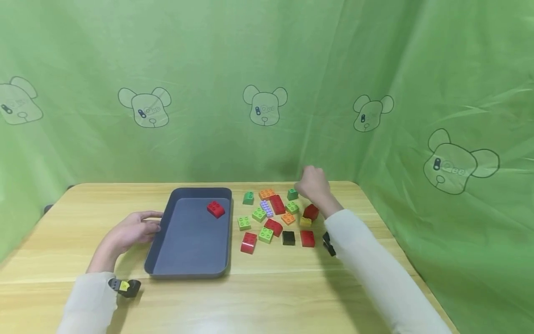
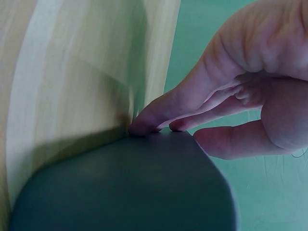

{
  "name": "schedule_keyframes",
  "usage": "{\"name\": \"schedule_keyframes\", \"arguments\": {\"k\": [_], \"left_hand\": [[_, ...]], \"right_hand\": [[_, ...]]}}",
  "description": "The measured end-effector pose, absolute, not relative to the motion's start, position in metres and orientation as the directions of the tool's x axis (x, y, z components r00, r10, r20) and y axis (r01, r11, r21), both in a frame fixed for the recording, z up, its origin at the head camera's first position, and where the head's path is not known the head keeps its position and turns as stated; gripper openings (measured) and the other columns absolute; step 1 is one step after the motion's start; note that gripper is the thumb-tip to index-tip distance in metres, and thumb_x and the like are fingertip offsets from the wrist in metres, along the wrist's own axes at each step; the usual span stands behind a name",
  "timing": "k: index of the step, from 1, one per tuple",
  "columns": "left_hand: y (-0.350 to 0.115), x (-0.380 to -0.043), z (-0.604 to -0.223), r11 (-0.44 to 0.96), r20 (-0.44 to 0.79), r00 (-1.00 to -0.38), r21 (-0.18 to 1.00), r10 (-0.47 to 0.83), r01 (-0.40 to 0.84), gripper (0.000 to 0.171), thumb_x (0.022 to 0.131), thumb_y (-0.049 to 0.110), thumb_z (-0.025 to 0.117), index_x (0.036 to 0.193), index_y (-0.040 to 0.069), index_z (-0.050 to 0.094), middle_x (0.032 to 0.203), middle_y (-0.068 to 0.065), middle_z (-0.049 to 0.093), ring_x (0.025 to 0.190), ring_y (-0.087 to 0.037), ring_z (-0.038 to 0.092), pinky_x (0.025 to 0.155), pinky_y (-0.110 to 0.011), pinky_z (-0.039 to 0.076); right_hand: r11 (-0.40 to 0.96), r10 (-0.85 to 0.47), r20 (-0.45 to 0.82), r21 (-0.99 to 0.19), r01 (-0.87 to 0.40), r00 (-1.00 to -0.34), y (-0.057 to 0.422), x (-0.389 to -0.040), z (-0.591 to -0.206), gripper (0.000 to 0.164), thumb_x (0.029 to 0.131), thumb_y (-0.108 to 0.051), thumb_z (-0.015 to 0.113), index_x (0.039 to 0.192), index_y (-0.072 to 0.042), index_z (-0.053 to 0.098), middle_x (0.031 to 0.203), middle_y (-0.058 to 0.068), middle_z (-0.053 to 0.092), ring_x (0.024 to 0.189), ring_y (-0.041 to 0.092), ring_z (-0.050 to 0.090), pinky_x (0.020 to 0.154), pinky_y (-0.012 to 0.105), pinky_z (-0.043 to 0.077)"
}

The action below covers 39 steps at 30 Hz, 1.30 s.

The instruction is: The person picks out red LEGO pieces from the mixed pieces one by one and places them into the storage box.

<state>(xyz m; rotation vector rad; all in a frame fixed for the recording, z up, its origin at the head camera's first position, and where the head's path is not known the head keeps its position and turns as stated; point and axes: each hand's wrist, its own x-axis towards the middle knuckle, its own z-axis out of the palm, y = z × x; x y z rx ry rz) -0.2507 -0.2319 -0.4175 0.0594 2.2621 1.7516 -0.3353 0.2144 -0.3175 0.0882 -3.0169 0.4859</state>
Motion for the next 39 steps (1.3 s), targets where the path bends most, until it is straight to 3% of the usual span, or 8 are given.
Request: {"name": "schedule_keyframes", "arguments": {"k": [6, 13, 20, 24, 30, 39], "left_hand": [[-0.232, -0.251, -0.417, 0.267, -0.197, -0.959, 0.954, 0.205, -0.139, 0.052, 0.092, -0.003, 0.047, 0.141, -0.012, 0.031, 0.129, -0.035, 0.049, 0.116, -0.042, 0.054, 0.094, -0.04, 0.053], [-0.232, -0.251, -0.416, 0.27, -0.198, -0.958, 0.953, 0.209, -0.138, 0.052, 0.092, -0.003, 0.047, 0.141, -0.012, 0.031, 0.129, -0.036, 0.048, 0.117, -0.043, 0.054, 0.094, -0.041, 0.052], [-0.231, -0.252, -0.417, 0.253, -0.203, -0.955, 0.956, 0.218, -0.146, 0.052, 0.093, -0.003, 0.047, 0.141, -0.013, 0.03, 0.129, -0.036, 0.048, 0.117, -0.043, 0.053, 0.095, -0.041, 0.052], [-0.231, -0.252, -0.417, 0.259, -0.204, -0.955, 0.955, 0.213, -0.146, 0.052, 0.093, -0.003, 0.047, 0.14, -0.013, 0.031, 0.129, -0.036, 0.049, 0.117, -0.043, 0.053, 0.095, -0.041, 0.052], [-0.231, -0.25, -0.415, 0.261, -0.201, -0.955, 0.955, 0.217, -0.141, 0.052, 0.093, -0.003, 0.047, 0.141, -0.013, 0.03, 0.128, -0.036, 0.049, 0.117, -0.043, 0.054, 0.096, -0.042, 0.051], [-0.231, -0.25, -0.415, 0.254, -0.203, -0.955, 0.956, 0.215, -0.145, 0.052, 0.092, -0.002, 0.048, 0.141, -0.012, 0.03, 0.129, -0.036, 0.049, 0.117, -0.043, 0.053, 0.096, -0.042, 0.051]], "right_hand": [[0.949, -0.056, 0.06, -0.306, -0.071, -0.997, 0.232, -0.329, -0.329, 0.039, 0.081, -0.016, 0.068, 0.111, 0.008, 0.059, 0.11, 0.028, 0.06, 0.101, 0.045, 0.054, 0.079, 0.049, 0.053], [0.947, -0.036, 0.027, -0.319, -0.043, -0.999, 0.244, -0.327, -0.348, 0.047, 0.079, -0.018, 0.072, 0.114, 0.01, 0.059, 0.11, 0.028, 0.061, 0.089, 0.035, 0.055, 0.071, 0.04, 0.052], [0.944, -0.012, -0.007, -0.33, -0.009, -1.0, 0.25, -0.325, -0.363, 0.053, 0.076, -0.018, 0.073, 0.118, 0.011, 0.057, 0.116, 0.03, 0.059, 0.104, 0.045, 0.052, 0.089, 0.052, 0.049], [0.94, -0.011, -0.02, -0.342, -0.003, -1.0, 0.253, -0.326, -0.371, 0.055, 0.075, -0.018, 0.074, 0.118, 0.012, 0.056, 0.117, 0.032, 0.058, 0.109, 0.049, 0.049, 0.092, 0.055, 0.047], [0.936, -0.019, -0.018, -0.351, -0.011, -1.0, 0.252, -0.325, -0.377, 0.052, 0.074, -0.013, 0.073, 0.117, 0.011, 0.058, 0.114, 0.03, 0.06, 0.105, 0.047, 0.051, 0.089, 0.052, 0.048], [0.926, -0.004, -0.034, -0.377, 0.009, -0.999, 0.251, -0.325, -0.38, 0.041, 0.073, -0.004, 0.069, 0.111, 0.008, 0.062, 0.106, 0.025, 0.063, 0.094, 0.037, 0.051, 0.076, 0.04, 0.051]]}}
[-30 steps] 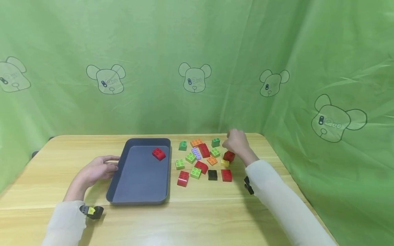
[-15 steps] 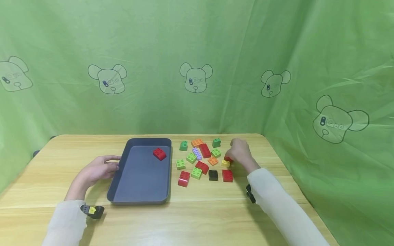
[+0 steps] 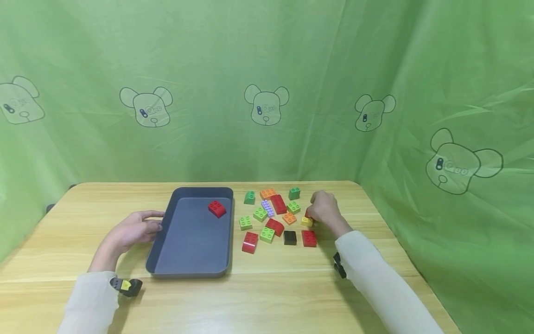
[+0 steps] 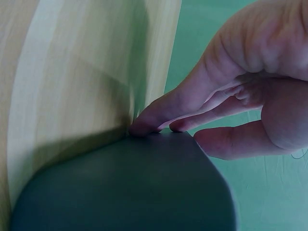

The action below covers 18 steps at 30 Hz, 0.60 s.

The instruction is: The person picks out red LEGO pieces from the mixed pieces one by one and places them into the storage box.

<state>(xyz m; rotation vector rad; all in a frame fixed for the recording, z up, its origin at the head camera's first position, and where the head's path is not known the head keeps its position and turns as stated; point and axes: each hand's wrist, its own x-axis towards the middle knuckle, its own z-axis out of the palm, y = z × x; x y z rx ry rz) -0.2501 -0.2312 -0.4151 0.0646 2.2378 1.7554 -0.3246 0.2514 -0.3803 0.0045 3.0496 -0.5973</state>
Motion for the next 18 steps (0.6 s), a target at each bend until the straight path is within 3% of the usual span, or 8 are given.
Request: {"name": "schedule_keyframes", "arguments": {"k": [9, 18], "left_hand": [[-0.2307, -0.2499, -0.4146, 0.257, -0.208, -0.955, 0.955, 0.213, -0.15, 0.053, 0.092, -0.003, 0.047, 0.141, -0.012, 0.029, 0.13, -0.036, 0.048, 0.118, -0.043, 0.053, 0.096, -0.042, 0.051], [-0.2308, -0.2491, -0.4142, 0.251, -0.207, -0.954, 0.956, 0.217, -0.15, 0.053, 0.092, -0.003, 0.047, 0.141, -0.013, 0.029, 0.129, -0.036, 0.048, 0.117, -0.043, 0.054, 0.096, -0.044, 0.05]], "right_hand": [[0.926, -0.002, -0.008, -0.379, 0.001, -1.0, 0.2535, -0.3257, -0.3835, 0.036, 0.071, -0.002, 0.067, 0.106, 0.007, 0.064, 0.1, 0.022, 0.064, 0.089, 0.036, 0.052, 0.067, 0.033, 0.052], [0.923, -0.004, -0.004, -0.386, -0.003, -1.0, 0.2537, -0.3263, -0.3854, 0.036, 0.071, -0.001, 0.067, 0.106, 0.007, 0.064, 0.1, 0.022, 0.065, 0.089, 0.035, 0.053, 0.066, 0.032, 0.053]]}}
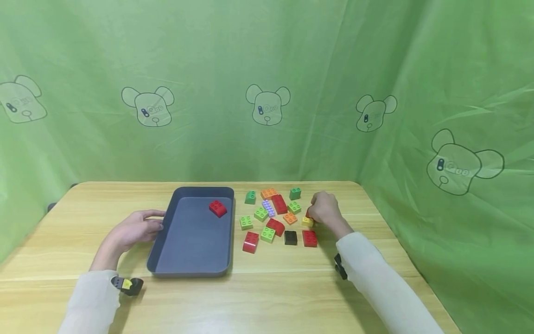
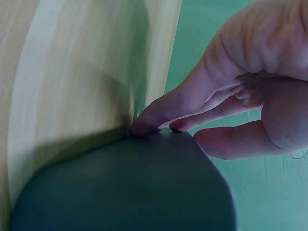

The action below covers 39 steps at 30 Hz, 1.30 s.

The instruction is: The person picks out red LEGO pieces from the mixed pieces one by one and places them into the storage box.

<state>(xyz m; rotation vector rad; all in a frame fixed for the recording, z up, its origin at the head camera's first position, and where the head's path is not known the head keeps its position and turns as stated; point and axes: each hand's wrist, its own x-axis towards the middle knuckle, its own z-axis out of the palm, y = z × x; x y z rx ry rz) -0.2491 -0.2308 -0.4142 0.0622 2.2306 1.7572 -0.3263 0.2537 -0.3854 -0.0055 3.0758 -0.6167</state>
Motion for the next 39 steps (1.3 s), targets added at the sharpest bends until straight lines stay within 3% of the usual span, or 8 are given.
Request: {"name": "schedule_keyframes", "arguments": {"k": [10, 18, 23, 34, 39], "left_hand": [[-0.233, -0.251, -0.418, 0.256, -0.202, -0.956, 0.956, 0.212, -0.145, 0.053, 0.092, -0.003, 0.047, 0.141, -0.012, 0.03, 0.129, -0.036, 0.049, 0.117, -0.043, 0.054, 0.095, -0.042, 0.051], [-0.232, -0.249, -0.418, 0.238, -0.201, -0.954, 0.96, 0.22, -0.148, 0.053, 0.092, -0.003, 0.047, 0.141, -0.012, 0.029, 0.129, -0.036, 0.048, 0.117, -0.043, 0.053, 0.096, -0.043, 0.05], [-0.233, -0.249, -0.417, 0.236, -0.205, -0.954, 0.96, 0.218, -0.152, 0.053, 0.092, -0.004, 0.047, 0.141, -0.013, 0.029, 0.13, -0.036, 0.048, 0.118, -0.044, 0.053, 0.096, -0.043, 0.05], [-0.233, -0.252, -0.419, 0.247, -0.202, -0.956, 0.958, 0.213, -0.147, 0.053, 0.091, -0.003, 0.047, 0.141, -0.012, 0.03, 0.127, -0.035, 0.05, 0.117, -0.043, 0.054, 0.097, -0.043, 0.05], [-0.233, -0.252, -0.418, 0.247, -0.204, -0.956, 0.957, 0.21, -0.15, 0.054, 0.092, -0.004, 0.048, 0.141, -0.012, 0.029, 0.127, -0.035, 0.05, 0.117, -0.043, 0.054, 0.097, -0.043, 0.05]], "right_hand": [[0.915, -0.01, 0.017, -0.402, -0.016, -1.0, 0.253, -0.326, -0.391, 0.036, 0.072, -0.002, 0.067, 0.106, 0.008, 0.064, 0.1, 0.023, 0.065, 0.084, 0.032, 0.055, 0.059, 0.027, 0.052], [0.922, -0.005, 0.042, -0.388, -0.021, -0.999, 0.256, -0.328, -0.387, 0.04, 0.071, -0.005, 0.07, 0.107, 0.008, 0.063, 0.101, 0.024, 0.066, 0.089, 0.036, 0.056, 0.073, 0.039, 0.054], [0.921, -0.009, 0.094, -0.387, -0.045, -0.996, 0.25, -0.332, -0.379, 0.038, 0.07, -0.004, 0.066, 0.106, 0.008, 0.064, 0.1, 0.024, 0.067, 0.09, 0.036, 0.057, 0.074, 0.041, 0.054], [0.911, -0.064, 0.162, -0.393, -0.124, -0.985, 0.202, -0.334, -0.358, 0.041, 0.074, -0.007, 0.065, 0.113, 0.007, 0.065, 0.104, 0.025, 0.067, 0.078, 0.03, 0.06, 0.066, 0.035, 0.056], [0.902, -0.118, 0.193, -0.389, -0.187, -0.974, 0.163, -0.328, -0.348, 0.04, 0.077, -0.008, 0.065, 0.115, 0.006, 0.064, 0.108, 0.024, 0.065, 0.085, 0.032, 0.062, 0.069, 0.035, 0.058]]}}
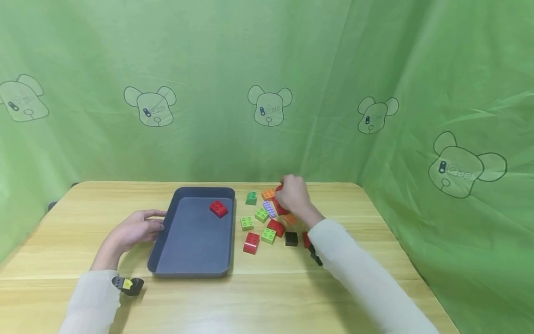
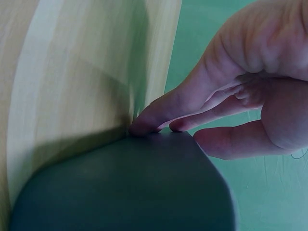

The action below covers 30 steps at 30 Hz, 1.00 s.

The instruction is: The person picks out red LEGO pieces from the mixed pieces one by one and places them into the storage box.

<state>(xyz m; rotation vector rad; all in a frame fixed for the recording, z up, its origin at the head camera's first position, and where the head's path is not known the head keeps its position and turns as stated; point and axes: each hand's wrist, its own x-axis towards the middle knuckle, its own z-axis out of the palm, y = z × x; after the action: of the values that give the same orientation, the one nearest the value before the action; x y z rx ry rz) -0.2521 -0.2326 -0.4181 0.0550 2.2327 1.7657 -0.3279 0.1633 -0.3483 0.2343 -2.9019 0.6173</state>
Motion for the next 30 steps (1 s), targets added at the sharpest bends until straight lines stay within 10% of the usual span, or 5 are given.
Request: {"name": "schedule_keyframes", "arguments": {"k": [30], "left_hand": [[-0.233, -0.252, -0.416, 0.24, -0.199, -0.957, 0.96, 0.211, -0.147, 0.053, 0.091, -0.004, 0.048, 0.141, -0.012, 0.03, 0.126, -0.035, 0.051, 0.115, -0.042, 0.055, 0.095, -0.042, 0.052]], "right_hand": [[0.803, -0.361, 0.269, -0.397, -0.444, -0.893, -0.003, -0.304, -0.345, 0.034, 0.077, -0.006, 0.068, 0.11, -0.001, 0.063, 0.098, 0.01, 0.063, 0.087, 0.02, 0.058, 0.069, 0.025, 0.056]]}}
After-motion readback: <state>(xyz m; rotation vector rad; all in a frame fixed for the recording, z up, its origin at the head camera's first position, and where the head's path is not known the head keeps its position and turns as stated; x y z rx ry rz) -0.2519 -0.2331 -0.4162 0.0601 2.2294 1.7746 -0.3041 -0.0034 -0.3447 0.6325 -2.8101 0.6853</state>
